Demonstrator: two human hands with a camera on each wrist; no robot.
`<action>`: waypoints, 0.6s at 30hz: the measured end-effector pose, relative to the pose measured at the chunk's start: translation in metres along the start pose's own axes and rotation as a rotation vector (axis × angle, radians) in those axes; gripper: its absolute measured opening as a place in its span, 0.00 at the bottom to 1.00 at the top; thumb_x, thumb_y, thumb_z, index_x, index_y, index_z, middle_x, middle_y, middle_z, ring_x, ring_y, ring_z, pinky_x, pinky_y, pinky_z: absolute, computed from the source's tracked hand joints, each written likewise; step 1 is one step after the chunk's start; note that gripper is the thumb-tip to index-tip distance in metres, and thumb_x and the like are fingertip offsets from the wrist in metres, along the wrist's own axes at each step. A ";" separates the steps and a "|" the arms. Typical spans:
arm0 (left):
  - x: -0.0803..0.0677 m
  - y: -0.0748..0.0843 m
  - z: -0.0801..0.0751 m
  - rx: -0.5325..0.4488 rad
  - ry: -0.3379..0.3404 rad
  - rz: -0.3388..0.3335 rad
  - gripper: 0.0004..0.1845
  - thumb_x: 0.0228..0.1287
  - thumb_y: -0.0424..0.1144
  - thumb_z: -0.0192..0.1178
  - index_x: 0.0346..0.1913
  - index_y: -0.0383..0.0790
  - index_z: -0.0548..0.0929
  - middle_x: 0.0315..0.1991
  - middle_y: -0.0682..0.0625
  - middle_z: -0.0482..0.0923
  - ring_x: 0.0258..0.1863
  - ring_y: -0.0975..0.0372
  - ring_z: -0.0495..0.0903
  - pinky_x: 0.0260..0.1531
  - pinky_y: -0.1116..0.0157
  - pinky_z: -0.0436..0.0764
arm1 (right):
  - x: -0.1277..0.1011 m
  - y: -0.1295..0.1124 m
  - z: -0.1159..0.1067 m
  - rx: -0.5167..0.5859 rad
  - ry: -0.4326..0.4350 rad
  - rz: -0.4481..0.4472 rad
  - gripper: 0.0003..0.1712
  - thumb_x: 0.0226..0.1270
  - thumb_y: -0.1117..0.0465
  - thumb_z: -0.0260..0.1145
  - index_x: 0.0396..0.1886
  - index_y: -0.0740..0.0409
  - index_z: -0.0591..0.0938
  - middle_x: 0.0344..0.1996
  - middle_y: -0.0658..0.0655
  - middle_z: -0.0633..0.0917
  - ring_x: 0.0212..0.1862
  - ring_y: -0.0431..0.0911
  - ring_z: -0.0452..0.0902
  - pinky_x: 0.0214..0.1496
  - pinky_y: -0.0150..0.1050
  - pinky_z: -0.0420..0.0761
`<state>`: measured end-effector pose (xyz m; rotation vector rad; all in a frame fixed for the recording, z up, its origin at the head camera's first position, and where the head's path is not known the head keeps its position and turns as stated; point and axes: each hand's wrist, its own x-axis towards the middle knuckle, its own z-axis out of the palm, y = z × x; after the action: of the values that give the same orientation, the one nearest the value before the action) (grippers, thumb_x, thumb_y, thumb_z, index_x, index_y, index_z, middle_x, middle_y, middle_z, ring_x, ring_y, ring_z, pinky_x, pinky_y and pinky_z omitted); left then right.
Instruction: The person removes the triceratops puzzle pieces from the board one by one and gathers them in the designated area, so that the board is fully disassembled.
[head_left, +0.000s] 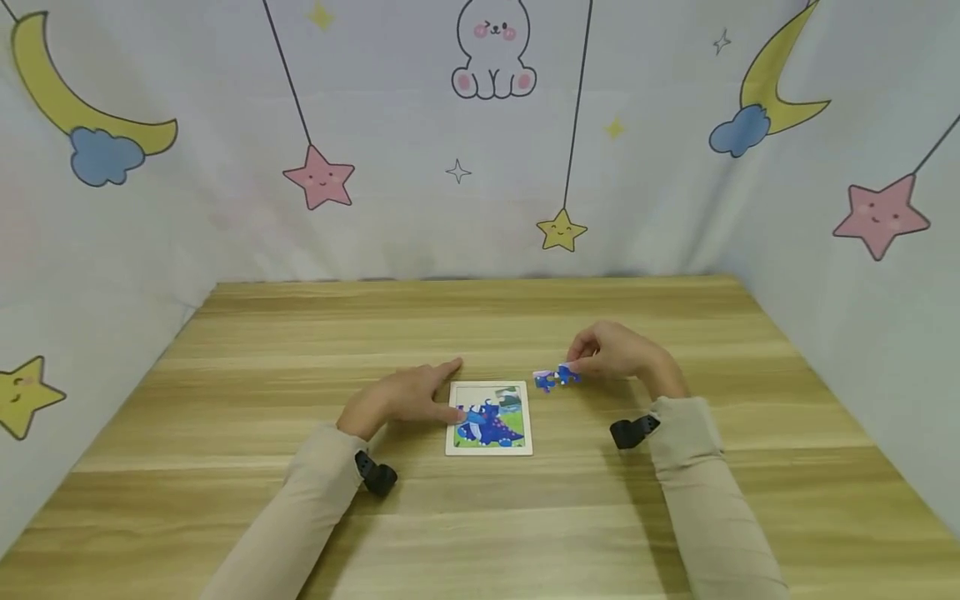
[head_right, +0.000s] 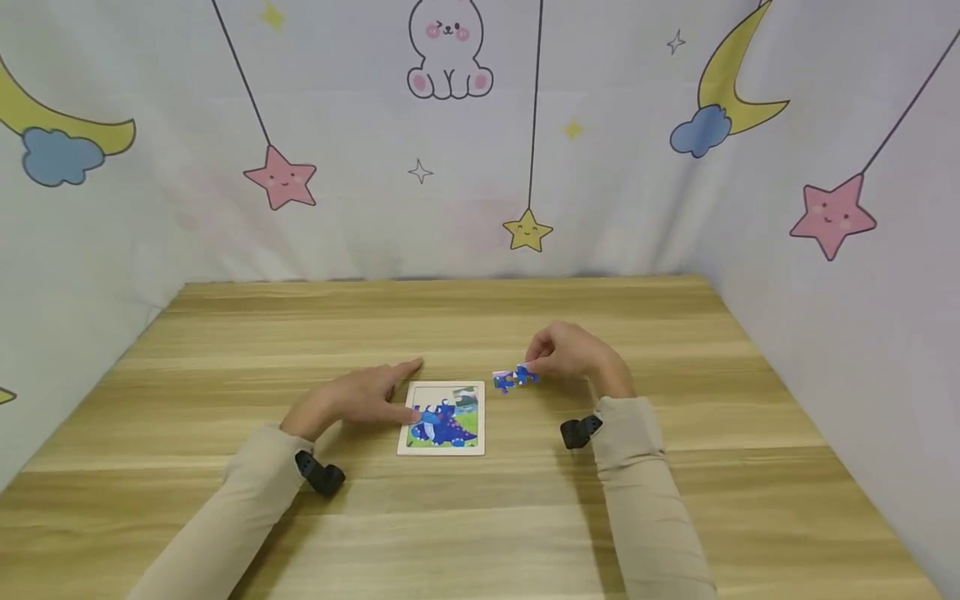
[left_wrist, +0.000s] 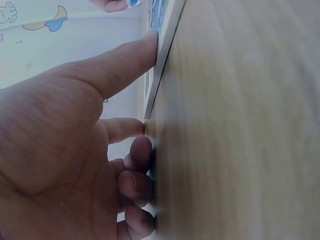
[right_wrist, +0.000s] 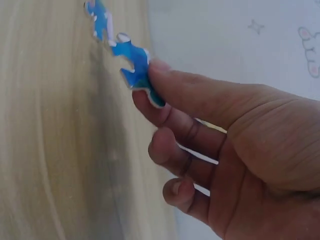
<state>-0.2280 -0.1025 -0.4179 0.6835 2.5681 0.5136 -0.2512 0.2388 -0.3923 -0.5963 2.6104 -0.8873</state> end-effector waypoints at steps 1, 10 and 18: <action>0.000 0.000 0.000 0.003 -0.001 0.006 0.51 0.64 0.60 0.64 0.81 0.42 0.51 0.72 0.34 0.64 0.69 0.48 0.67 0.67 0.49 0.66 | -0.001 0.001 0.000 -0.006 -0.002 0.007 0.04 0.69 0.65 0.67 0.35 0.62 0.86 0.28 0.53 0.84 0.31 0.44 0.75 0.35 0.38 0.76; 0.001 0.000 0.000 0.017 0.003 -0.004 0.50 0.64 0.60 0.64 0.81 0.43 0.51 0.70 0.35 0.66 0.61 0.52 0.71 0.64 0.50 0.69 | 0.000 0.012 0.002 -0.069 0.003 0.018 0.05 0.68 0.66 0.68 0.32 0.64 0.84 0.26 0.51 0.81 0.29 0.41 0.71 0.34 0.35 0.71; 0.003 -0.001 0.001 0.024 -0.002 0.000 0.50 0.65 0.60 0.63 0.81 0.43 0.51 0.68 0.37 0.69 0.58 0.55 0.71 0.62 0.52 0.70 | 0.002 0.015 0.002 -0.055 0.005 0.029 0.05 0.67 0.68 0.68 0.38 0.65 0.79 0.28 0.55 0.81 0.29 0.43 0.72 0.33 0.37 0.73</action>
<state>-0.2300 -0.1011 -0.4203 0.6914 2.5762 0.4826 -0.2561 0.2480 -0.4034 -0.5704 2.6485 -0.8112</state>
